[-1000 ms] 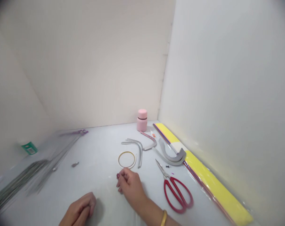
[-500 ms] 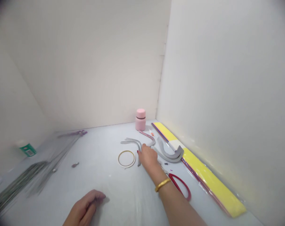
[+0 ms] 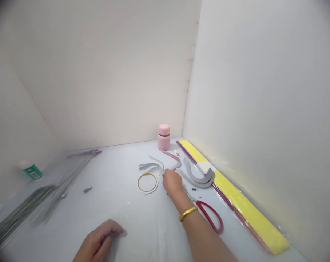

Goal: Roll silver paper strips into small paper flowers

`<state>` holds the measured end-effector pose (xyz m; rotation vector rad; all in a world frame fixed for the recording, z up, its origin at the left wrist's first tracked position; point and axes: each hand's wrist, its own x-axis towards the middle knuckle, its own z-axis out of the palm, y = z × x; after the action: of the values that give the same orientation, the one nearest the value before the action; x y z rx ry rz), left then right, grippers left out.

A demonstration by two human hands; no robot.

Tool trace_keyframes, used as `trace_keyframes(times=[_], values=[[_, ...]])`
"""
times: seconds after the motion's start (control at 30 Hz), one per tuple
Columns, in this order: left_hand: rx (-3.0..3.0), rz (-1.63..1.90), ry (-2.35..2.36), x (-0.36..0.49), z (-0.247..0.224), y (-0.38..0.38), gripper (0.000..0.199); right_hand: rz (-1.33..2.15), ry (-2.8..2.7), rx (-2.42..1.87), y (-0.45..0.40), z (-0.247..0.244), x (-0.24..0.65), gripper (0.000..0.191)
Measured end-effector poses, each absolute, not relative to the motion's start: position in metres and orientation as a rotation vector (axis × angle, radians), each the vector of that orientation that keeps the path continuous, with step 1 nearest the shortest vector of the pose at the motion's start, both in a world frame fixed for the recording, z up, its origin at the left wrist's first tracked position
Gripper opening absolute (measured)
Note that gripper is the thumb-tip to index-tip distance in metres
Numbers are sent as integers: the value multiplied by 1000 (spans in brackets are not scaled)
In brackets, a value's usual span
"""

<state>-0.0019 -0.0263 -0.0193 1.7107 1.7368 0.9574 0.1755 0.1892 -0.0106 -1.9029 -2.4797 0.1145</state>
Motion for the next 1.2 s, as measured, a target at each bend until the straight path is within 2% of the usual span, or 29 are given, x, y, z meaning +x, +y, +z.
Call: trace_keyframes(times=[0.23,0.33,0.43,0.67,0.87,1.0,1.2], values=[[1671,1035,1777,4,-13,-28,26,77,-2455,-1815,186,-7,181,24],[1628,1045,1775,5,-14,-30,32,48,-2398,-1708,183,-2,182,17],[1612,1082,1784,4,-14,-32,35,52,-2342,-1561,180,1,183,20],[1606,1089,1781,4,-15,-32,33,182,-2339,-1318,178,-9,183,28],[1675,1103,1814,10,0,-25,32,340,-2358,-1135,178,-13,181,22],[2064,1079,1882,20,18,3,32,427,-2378,-998,171,-7,180,24],[2345,936,1842,38,10,76,56,506,-2441,-812,161,-3,176,18]])
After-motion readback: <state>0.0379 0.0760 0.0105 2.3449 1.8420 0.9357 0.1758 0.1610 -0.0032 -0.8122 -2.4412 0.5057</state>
